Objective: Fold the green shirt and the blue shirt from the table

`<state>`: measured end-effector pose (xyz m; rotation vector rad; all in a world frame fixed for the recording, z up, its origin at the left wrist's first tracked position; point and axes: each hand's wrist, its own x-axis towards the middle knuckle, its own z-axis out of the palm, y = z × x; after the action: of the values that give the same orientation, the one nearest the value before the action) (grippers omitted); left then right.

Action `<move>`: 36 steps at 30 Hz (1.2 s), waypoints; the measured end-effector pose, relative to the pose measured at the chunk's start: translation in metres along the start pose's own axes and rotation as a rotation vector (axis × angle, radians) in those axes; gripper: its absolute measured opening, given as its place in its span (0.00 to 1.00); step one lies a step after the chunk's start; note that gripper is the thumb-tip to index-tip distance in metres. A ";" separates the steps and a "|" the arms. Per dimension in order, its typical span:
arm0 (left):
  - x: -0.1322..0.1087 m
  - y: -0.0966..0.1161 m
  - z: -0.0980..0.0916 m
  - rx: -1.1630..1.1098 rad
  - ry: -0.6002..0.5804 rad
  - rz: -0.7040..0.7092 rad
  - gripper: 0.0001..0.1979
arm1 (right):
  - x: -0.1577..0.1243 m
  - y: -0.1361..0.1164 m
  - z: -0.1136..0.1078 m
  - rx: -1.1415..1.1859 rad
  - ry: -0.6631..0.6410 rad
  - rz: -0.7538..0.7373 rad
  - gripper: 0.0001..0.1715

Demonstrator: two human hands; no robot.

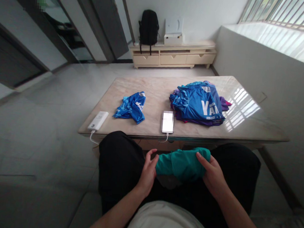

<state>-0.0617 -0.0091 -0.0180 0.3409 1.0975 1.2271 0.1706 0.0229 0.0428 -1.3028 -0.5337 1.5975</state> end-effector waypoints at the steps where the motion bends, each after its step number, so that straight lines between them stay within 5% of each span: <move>1: -0.001 0.000 0.002 0.065 -0.035 0.027 0.25 | 0.000 0.000 0.001 -0.006 0.001 -0.005 0.21; 7: 0.001 0.003 0.022 0.024 -0.306 -0.203 0.21 | 0.000 0.002 0.007 -0.047 -0.010 -0.017 0.23; 13: 0.001 0.009 0.029 -0.114 -0.294 -0.319 0.22 | 0.000 0.004 0.002 -0.071 -0.004 0.003 0.25; 18: 0.003 0.009 0.022 -0.155 -0.206 -0.282 0.23 | 0.005 0.004 -0.009 -0.107 0.012 -0.024 0.24; 26: 0.008 0.008 0.013 -0.189 -0.241 -0.223 0.27 | 0.011 0.000 -0.021 -0.131 0.020 -0.031 0.23; 30: 0.008 0.010 0.016 -0.178 -0.346 -0.243 0.21 | 0.011 -0.001 -0.019 -0.132 0.007 -0.043 0.23; 36: 0.004 0.005 0.022 -0.095 -0.492 -0.459 0.23 | 0.009 0.002 -0.014 -0.152 -0.079 -0.056 0.22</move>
<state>-0.0468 0.0039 -0.0054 0.2778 0.6399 0.7275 0.1827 0.0270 0.0325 -1.3281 -0.7464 1.5925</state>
